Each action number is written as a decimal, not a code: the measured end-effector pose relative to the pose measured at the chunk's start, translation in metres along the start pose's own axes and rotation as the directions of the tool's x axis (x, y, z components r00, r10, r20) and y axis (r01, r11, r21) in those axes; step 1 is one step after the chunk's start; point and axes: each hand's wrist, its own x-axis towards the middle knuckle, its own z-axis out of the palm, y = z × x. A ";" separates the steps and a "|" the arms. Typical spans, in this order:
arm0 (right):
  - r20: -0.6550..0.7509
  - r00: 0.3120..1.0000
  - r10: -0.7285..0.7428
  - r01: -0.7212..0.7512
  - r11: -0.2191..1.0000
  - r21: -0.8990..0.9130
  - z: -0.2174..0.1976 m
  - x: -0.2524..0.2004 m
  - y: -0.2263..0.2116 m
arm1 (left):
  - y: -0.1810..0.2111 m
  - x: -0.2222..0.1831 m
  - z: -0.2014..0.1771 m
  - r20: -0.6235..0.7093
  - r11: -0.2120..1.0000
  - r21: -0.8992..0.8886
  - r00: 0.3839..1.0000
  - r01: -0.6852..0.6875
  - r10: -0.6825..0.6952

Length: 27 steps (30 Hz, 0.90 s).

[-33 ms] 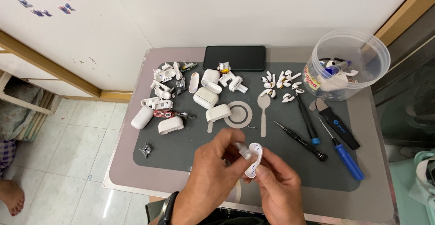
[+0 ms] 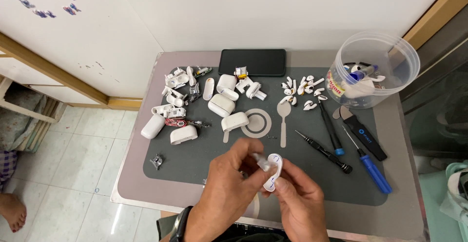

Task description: Disassembling, inspecting, and sorting various components of wireless earbuds and charging cases on a repair bench

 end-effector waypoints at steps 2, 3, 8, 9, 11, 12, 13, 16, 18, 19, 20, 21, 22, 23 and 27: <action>-0.025 1.000 -0.009 0.010 0.998 0.055 0.000 -0.001 0.001 | -0.013 0.000 0.000 0.011 0.922 -0.039 0.922 -0.386 0.386; -0.025 1.000 -0.010 0.011 0.998 0.057 -0.002 0.001 0.001 | -0.012 -0.002 -0.002 0.012 0.921 -0.038 0.922 -0.387 0.387; -0.088 0.996 0.033 -0.029 0.998 0.051 0.007 0.004 -0.011 | -0.021 0.006 -0.008 0.099 0.793 0.401 0.883 -0.458 0.460; -0.086 0.996 0.035 -0.031 0.998 0.050 0.007 0.003 -0.014 | -0.015 0.006 -0.008 0.096 0.794 0.401 0.883 -0.456 0.459; -0.094 0.996 0.001 -0.002 1.000 -0.015 0.008 0.002 -0.018 | -0.002 0.007 -0.011 0.149 0.831 0.519 0.979 -0.199 0.141; -0.096 0.995 -0.002 0.000 1.000 -0.014 0.007 0.001 -0.017 | -0.008 0.009 -0.011 0.152 0.830 0.520 0.978 -0.201 0.142; -0.100 0.995 -0.016 0.011 0.999 -0.048 0.006 0.001 -0.015 | -0.013 0.011 -0.011 0.187 0.780 0.542 0.950 -0.314 0.252; -0.131 0.991 0.027 -0.036 0.997 -0.070 0.005 0.001 -0.018 | -0.023 0.012 -0.005 0.248 0.653 0.574 0.865 -0.494 0.436; -0.157 0.984 0.087 -0.096 0.994 -0.053 0.003 0.001 -0.016 | -0.018 0.009 -0.001 0.271 0.584 0.588 0.817 -0.560 0.510; -0.134 0.989 0.065 -0.070 0.997 -0.028 0.000 0.002 -0.014 | -0.011 0.007 0.001 0.278 0.638 0.627 0.893 -0.447 0.353; -0.109 0.993 0.045 -0.046 0.999 -0.006 -0.003 0.002 -0.011 | -0.004 0.004 0.003 0.274 0.671 0.666 0.944 -0.325 0.185; -0.113 0.993 0.044 -0.045 0.999 -0.007 -0.006 0.002 -0.010 | -0.004 0.007 0.005 0.278 0.671 0.665 0.943 -0.327 0.185; -0.120 0.990 0.074 -0.073 0.997 0.009 -0.008 0.002 -0.008 | -0.003 0.011 0.006 0.308 0.659 0.681 0.941 -0.319 0.137; -0.125 0.987 0.104 -0.102 0.994 0.026 -0.010 0.003 -0.007 | -0.003 0.014 0.007 0.337 0.646 0.697 0.937 -0.311 0.088; -0.005 0.998 0.069 -0.068 0.992 0.107 -0.008 0.005 -0.006 | 0.004 0.018 0.004 0.379 0.651 0.660 0.914 -0.376 0.143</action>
